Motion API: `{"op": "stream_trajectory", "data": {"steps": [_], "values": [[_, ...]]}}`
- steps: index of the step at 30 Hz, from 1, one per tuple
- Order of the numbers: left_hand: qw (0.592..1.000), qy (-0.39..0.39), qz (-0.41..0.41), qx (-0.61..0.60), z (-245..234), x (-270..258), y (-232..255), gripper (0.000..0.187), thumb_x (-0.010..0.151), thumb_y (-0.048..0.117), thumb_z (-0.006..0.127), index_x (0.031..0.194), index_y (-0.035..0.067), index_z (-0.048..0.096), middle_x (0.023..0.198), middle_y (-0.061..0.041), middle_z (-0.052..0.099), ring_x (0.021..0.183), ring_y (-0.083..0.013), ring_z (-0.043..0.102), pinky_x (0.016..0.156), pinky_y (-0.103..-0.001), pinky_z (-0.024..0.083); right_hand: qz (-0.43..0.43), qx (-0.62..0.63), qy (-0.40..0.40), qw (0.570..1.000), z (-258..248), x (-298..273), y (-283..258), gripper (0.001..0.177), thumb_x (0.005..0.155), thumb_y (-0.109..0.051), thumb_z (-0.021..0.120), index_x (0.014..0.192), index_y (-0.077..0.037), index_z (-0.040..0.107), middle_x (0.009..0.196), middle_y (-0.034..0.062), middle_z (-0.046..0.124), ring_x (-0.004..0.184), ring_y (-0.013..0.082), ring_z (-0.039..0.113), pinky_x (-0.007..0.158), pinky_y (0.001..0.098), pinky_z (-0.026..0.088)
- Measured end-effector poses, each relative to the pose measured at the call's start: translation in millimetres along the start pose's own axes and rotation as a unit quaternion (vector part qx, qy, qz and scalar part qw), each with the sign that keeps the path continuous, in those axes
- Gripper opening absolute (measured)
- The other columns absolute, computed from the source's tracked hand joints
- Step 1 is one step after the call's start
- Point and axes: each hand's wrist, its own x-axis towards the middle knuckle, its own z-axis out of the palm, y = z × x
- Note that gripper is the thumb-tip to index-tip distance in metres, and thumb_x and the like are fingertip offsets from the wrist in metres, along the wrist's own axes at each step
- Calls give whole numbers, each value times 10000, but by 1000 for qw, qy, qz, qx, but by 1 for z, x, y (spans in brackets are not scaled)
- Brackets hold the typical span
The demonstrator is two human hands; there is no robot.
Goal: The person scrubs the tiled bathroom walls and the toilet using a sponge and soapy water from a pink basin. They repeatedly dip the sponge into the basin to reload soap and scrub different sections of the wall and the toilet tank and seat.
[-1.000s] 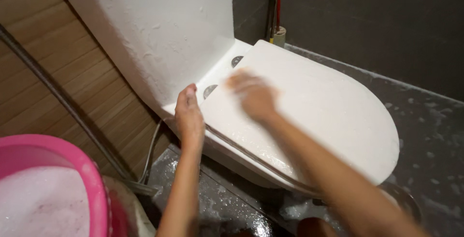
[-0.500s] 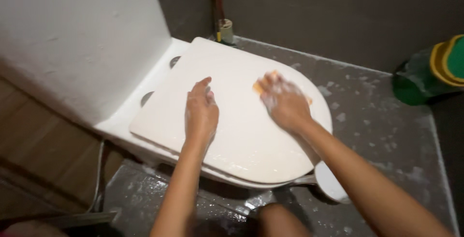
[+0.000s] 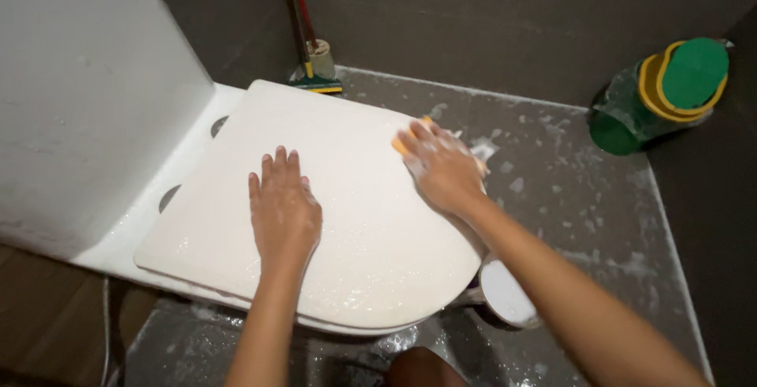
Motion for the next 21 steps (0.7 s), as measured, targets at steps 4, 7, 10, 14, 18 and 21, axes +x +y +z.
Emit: {"op": "stream_trajectory", "data": {"steps": [4, 7, 10, 14, 18, 21], "values": [[999, -3, 13, 41, -5, 5, 1, 505, 1019, 188, 401, 1489, 23, 482, 1592, -150, 412, 1490, -323, 311, 1223, -477, 186, 134, 15, -152, 979, 32, 23, -68, 355, 1034, -262, 445, 1298, -228, 678, 1480, 45, 614, 1467, 222, 494, 1237, 388, 382], [1000, -10, -19, 15, -9, 12, -6, 491, 1025, 178, 394, 1497, 83, 487, 1618, -106, 408, 1527, -300, 301, 1252, -483, 164, -84, 139, -37, 986, 20, -35, -110, 450, 1034, -275, 502, 1418, -40, 510, 1526, 201, 500, 1415, 375, 407, 1133, 526, 260], [997, -77, -17, 22, -22, 17, -22, 510, 1028, 314, 402, 1510, 159, 459, 1612, -81, 371, 1504, -306, 266, 1223, -492, 149, 13, 146, -127, 981, -24, -71, -75, 533, 1017, -315, 464, 1508, -107, 434, 1514, 161, 487, 1432, 353, 443, 1172, 503, 306], [995, -79, -18, 53, -31, 22, -30, 525, 1031, 384, 349, 1511, 185, 430, 1614, -73, 318, 1495, -308, 211, 1202, -517, 96, 197, 47, -130, 971, -31, -35, -5, 576, 985, -351, 500, 1524, -162, 427, 1505, 121, 477, 1297, 331, 528, 1101, 565, 298], [997, -55, -51, 35, -29, 21, -23, 547, 1046, 377, 328, 1524, 126, 419, 1633, -83, 319, 1528, -311, 207, 1223, -538, 59, 61, 50, 45, 996, 26, 46, -3, 362, 944, -254, 589, 1258, -82, 646, 1470, 135, 583, 1330, 372, 524, 1098, 506, 384], [993, -19, -109, -43, -30, 20, -26, 584, 1063, 402, 326, 1529, 57, 386, 1624, -118, 324, 1522, -313, 209, 1223, -529, 30, 24, 109, 101, 989, 75, 90, -71, 400, 1015, -250, 538, 1369, -89, 630, 1327, 136, 649, 1275, 335, 594, 1109, 483, 433]]}}
